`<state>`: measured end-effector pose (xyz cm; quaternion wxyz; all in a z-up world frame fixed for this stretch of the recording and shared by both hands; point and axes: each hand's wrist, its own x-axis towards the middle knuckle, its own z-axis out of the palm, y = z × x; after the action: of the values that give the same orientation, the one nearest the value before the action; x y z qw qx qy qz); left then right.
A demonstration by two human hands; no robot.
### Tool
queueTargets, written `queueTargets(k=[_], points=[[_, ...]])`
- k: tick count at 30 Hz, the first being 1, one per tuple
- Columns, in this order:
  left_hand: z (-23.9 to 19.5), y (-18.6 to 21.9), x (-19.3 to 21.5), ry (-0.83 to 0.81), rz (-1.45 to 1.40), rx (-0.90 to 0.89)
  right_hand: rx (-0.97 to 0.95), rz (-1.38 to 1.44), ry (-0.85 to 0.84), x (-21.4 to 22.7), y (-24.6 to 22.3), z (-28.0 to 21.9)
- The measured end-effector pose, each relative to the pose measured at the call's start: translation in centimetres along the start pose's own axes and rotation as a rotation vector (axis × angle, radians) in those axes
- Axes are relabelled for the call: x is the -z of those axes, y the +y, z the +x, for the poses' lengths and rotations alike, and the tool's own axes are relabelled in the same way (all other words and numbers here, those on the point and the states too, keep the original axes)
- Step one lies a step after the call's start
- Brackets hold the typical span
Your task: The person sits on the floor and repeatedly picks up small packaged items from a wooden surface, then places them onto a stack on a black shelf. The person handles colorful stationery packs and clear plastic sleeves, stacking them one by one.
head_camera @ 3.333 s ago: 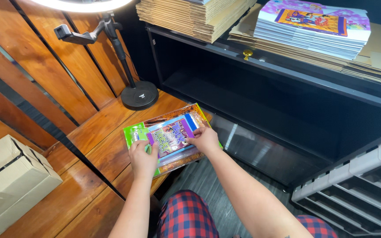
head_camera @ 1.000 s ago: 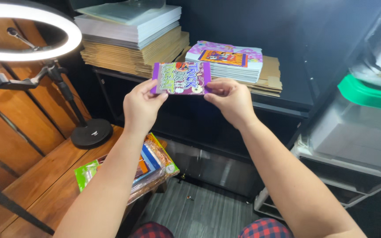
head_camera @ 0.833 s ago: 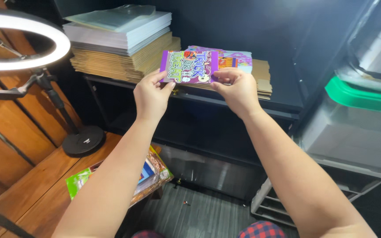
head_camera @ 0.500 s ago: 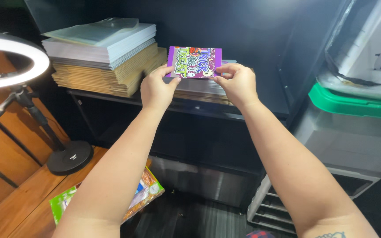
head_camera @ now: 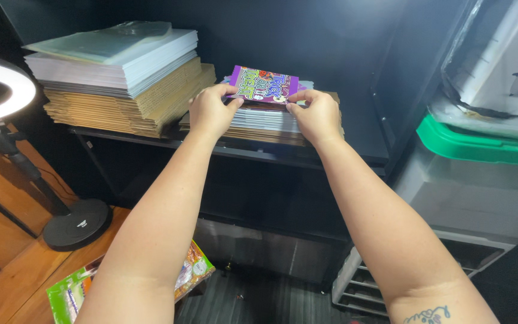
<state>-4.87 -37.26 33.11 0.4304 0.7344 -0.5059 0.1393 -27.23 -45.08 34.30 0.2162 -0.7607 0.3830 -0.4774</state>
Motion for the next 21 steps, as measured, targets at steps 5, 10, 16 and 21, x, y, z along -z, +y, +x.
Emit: queueTargets(k=[5,10,16,21], points=[[0.7,-0.8,-0.7,-0.024,0.023,0.025,-0.006,-0.013,-0.019,-1.6,1.7,1.4],[0.8,-1.8,-1.2,-0.056,0.057,0.027,0.004,-0.042,-0.032,-2.8,3.2,2.4],[1.0,-2.4,-2.0,-0.090,0.088,0.002,0.034,-0.096,-0.025,-3.6,4.4,2.8],[0.9,-3.0,-2.5,-0.074,0.116,-0.019,0.114,-0.121,0.004,-4.3,5.3,3.0]])
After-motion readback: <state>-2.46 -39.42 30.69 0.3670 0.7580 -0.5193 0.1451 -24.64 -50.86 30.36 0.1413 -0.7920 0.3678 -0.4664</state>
